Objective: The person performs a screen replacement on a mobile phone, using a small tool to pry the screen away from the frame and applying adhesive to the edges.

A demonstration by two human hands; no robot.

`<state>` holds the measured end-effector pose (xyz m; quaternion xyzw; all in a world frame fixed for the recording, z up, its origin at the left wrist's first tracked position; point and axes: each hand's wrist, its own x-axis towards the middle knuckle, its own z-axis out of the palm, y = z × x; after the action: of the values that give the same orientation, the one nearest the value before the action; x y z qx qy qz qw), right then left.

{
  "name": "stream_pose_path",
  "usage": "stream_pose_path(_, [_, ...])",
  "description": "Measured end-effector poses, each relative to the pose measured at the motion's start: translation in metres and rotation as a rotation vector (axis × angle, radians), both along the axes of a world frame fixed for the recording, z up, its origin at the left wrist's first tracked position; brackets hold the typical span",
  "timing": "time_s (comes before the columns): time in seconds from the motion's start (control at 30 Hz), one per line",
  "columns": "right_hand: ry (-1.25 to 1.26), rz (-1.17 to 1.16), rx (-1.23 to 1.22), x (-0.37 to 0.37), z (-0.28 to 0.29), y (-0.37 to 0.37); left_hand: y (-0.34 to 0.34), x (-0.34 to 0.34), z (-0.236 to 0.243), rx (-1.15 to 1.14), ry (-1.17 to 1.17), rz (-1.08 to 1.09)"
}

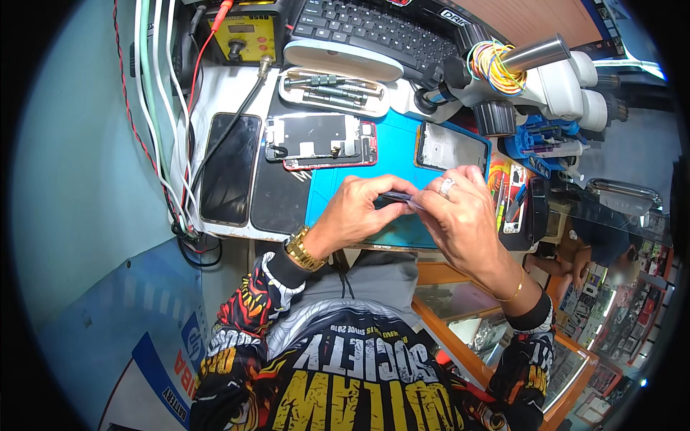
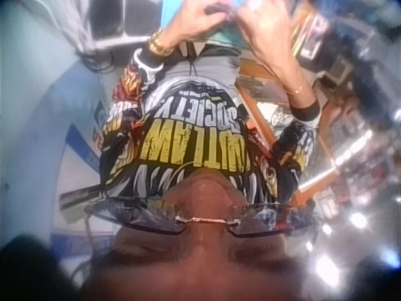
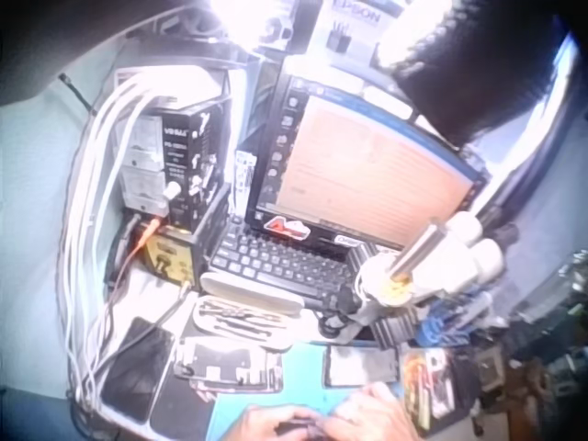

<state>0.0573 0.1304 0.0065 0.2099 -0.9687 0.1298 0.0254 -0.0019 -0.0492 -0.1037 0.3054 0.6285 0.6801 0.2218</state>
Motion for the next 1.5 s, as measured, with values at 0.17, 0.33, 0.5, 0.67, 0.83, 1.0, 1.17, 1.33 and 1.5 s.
stream_pose_path(0.17, [0.02, -0.001, -0.005, -0.001, -0.003, -0.003, 0.0, 0.001, 0.0, 0.023, 0.002, 0.014])
stream_pose_path(0.33, [0.031, 0.002, -0.015, -0.001, -0.005, -0.003, 0.0, 0.001, -0.001, -0.055, -0.011, 0.002])
stream_pose_path(0.5, [0.03, 0.003, -0.017, -0.002, -0.006, -0.005, 0.001, 0.001, -0.002, -0.035, -0.002, 0.019])
stream_pose_path(0.67, [0.044, 0.02, -0.038, -0.004, -0.007, -0.007, 0.0, 0.001, 0.0, -0.054, 0.013, 0.03])
stream_pose_path(0.83, [0.044, 0.04, -0.033, -0.005, -0.006, -0.009, 0.001, 0.001, 0.004, -0.027, 0.027, 0.054])
stream_pose_path(1.0, [0.045, 0.048, -0.024, -0.006, -0.006, -0.009, 0.0, 0.001, 0.002, -0.085, 0.017, 0.033])
stream_pose_path(1.17, [0.016, 0.056, -0.084, -0.009, -0.007, -0.014, 0.001, 0.002, -0.001, -0.082, 0.008, 0.029])
stream_pose_path(1.33, [0.029, 0.087, -0.096, -0.016, -0.007, -0.027, 0.003, 0.004, -0.007, 0.08, -0.014, 0.044])
stream_pose_path(1.5, [-0.031, 0.04, -0.025, -0.01, 0.0, -0.019, 0.002, 0.004, -0.007, 0.064, 0.059, 0.024])
